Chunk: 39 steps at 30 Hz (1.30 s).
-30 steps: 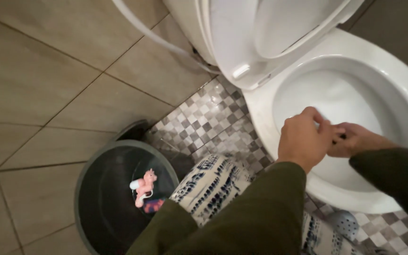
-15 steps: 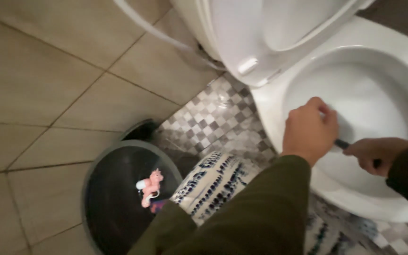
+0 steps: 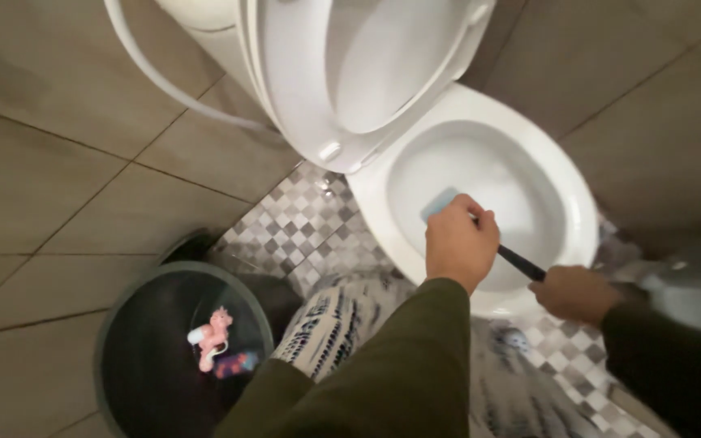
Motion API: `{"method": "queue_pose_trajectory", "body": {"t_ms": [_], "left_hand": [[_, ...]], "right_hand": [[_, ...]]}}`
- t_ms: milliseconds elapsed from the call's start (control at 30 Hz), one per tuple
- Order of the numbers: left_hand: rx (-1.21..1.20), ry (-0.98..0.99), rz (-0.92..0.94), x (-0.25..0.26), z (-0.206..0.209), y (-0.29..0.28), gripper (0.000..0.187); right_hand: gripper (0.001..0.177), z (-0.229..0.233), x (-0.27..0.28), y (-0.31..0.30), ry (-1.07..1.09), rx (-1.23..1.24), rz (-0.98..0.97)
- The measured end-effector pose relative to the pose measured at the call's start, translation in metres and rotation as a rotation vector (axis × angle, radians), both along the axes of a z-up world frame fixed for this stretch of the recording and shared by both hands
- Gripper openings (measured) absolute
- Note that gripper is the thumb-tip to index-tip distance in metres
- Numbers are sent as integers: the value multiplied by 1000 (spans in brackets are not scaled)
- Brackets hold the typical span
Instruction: The person wipes the toilet seat, lid, and tank with a sponge, then scrubs the inside of the bowl with a toilet brush. The person handles the sponge and brush to clean multiple surfaces of the toilet.
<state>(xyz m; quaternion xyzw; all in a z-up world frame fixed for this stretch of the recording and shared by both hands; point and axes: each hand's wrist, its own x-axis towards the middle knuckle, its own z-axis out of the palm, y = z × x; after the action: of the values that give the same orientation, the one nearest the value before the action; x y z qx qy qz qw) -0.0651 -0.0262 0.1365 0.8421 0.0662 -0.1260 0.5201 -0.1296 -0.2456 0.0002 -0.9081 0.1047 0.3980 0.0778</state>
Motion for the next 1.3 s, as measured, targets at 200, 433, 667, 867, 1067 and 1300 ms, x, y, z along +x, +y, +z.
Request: {"method": "queue_pose_trajectory", "body": {"t_ms": [200, 433, 667, 867, 1067, 1300], "left_hand": [[13, -44, 149, -28, 29, -37, 18], [-38, -34, 350, -69, 62, -70, 19], [30, -30, 402, -92, 78, -72, 20], [34, -149, 383, -91, 67, -63, 18], [-30, -155, 409, -89, 79, -76, 17], [-93, -139, 348, -50, 89, -93, 18]], "right_hand": [[38, -15, -17, -54, 55, -60, 169], [41, 70, -9, -60, -45, 14, 255], [38, 42, -12, -102, -57, 64, 313], [45, 77, -15, -75, -112, 114, 209], [48, 126, -2, -40, -280, 200, 130], [46, 187, 52, -21, -135, 760, -761]]}}
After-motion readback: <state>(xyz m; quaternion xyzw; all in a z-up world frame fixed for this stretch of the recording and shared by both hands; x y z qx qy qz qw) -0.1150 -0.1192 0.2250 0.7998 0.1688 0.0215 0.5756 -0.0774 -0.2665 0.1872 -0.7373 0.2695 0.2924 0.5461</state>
